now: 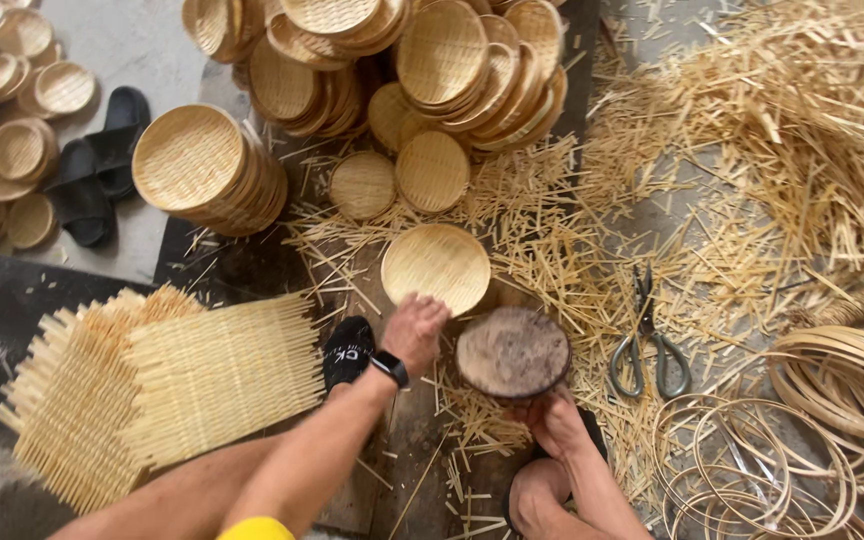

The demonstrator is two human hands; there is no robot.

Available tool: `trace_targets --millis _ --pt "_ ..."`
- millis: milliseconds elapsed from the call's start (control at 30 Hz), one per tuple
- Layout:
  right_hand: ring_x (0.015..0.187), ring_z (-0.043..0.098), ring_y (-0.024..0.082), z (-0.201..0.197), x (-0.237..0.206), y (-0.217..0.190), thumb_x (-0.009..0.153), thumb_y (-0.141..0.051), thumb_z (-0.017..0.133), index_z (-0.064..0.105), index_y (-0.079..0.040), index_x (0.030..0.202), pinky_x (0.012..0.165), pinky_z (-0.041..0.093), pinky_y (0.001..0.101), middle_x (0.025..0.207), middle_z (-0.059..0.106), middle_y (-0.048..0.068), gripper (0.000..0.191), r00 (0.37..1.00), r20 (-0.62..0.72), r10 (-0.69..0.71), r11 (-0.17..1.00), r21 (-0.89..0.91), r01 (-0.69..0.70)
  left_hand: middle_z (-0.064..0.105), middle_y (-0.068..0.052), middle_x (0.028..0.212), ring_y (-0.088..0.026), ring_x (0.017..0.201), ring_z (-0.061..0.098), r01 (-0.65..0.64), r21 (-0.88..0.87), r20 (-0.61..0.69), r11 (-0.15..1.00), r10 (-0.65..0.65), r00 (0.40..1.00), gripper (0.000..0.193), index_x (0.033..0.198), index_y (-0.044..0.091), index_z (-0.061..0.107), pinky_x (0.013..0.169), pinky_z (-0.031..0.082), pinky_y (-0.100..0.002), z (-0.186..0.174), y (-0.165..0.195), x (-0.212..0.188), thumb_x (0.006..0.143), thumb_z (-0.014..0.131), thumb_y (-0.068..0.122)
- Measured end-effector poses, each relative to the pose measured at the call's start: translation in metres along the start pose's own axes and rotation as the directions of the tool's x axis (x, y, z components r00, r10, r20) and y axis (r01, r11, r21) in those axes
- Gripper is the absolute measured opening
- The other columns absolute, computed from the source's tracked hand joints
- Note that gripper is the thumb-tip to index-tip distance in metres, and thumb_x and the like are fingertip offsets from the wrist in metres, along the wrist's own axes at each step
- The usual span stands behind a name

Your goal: The person sits on the floor weaving a square mat of thin bamboo strips, then bends the woven mat around a round wooden mold, fits a bamboo rim ring around it, and trims excess strip ends with scissors. They place the finished woven tray onto a stack of completed baskets and begin another one.

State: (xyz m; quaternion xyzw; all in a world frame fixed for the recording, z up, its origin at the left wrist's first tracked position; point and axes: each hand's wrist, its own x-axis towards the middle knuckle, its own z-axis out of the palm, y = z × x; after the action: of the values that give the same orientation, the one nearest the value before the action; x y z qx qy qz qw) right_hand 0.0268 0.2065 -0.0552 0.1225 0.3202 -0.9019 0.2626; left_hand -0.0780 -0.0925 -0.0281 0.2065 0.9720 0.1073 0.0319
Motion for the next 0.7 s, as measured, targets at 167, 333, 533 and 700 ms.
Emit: trace_targets --millis 167,333,533,700 --pt "0.091 0.075 0.037 0.002 0.009 0.011 0.090 -0.014 0.056 0.052 0.005 0.136 0.069 0.064 0.0502 0.116 0.071 0.022 0.050 0.951 -0.300 0.079 0.971 -0.191 -0.141 0.074 -0.010 0.126 -0.025 0.121 0.068 -0.211 0.146 -0.189 0.967 0.236 0.953 0.026 0.114 0.013 0.073 0.114 0.044 -0.043 -0.064 -0.081 0.012 0.099 0.055 0.004" --pt "0.085 0.072 0.035 0.005 -0.004 0.004 0.100 -0.031 0.049 0.053 0.006 0.128 0.069 0.065 0.0492 0.110 0.071 0.023 0.047 0.839 -0.544 -0.008 0.953 -0.259 -0.159 0.071 -0.008 0.132 -0.024 0.129 0.062 -0.142 0.144 -0.250 0.979 0.175 0.952 0.031 0.117 0.013 0.074 0.118 0.043 -0.041 -0.108 -0.108 0.012 0.092 0.058 0.002" --pt "0.093 0.070 0.032 0.004 -0.014 -0.001 0.103 -0.054 0.042 0.056 -0.001 0.128 0.068 0.061 0.0475 0.112 0.068 0.020 0.060 0.902 -0.427 -0.069 0.979 -0.205 -0.022 0.068 -0.007 0.134 -0.027 0.132 0.058 -0.111 -0.043 -0.232 0.993 0.098 0.968 0.025 0.117 0.011 0.074 0.117 0.041 -0.042 -0.072 -0.077 -0.003 0.094 0.063 0.007" --pt "0.102 0.067 0.036 0.018 -0.014 -0.005 0.106 -0.054 0.043 0.044 0.009 0.120 0.073 0.062 0.0507 0.118 0.065 0.023 0.064 0.885 -0.461 -0.061 0.968 -0.245 -0.061 0.069 -0.005 0.134 -0.026 0.135 0.056 -0.046 -0.148 -0.168 0.988 0.021 0.986 0.028 0.116 0.012 0.074 0.120 0.038 -0.040 -0.020 -0.061 -0.016 0.093 0.061 0.005"
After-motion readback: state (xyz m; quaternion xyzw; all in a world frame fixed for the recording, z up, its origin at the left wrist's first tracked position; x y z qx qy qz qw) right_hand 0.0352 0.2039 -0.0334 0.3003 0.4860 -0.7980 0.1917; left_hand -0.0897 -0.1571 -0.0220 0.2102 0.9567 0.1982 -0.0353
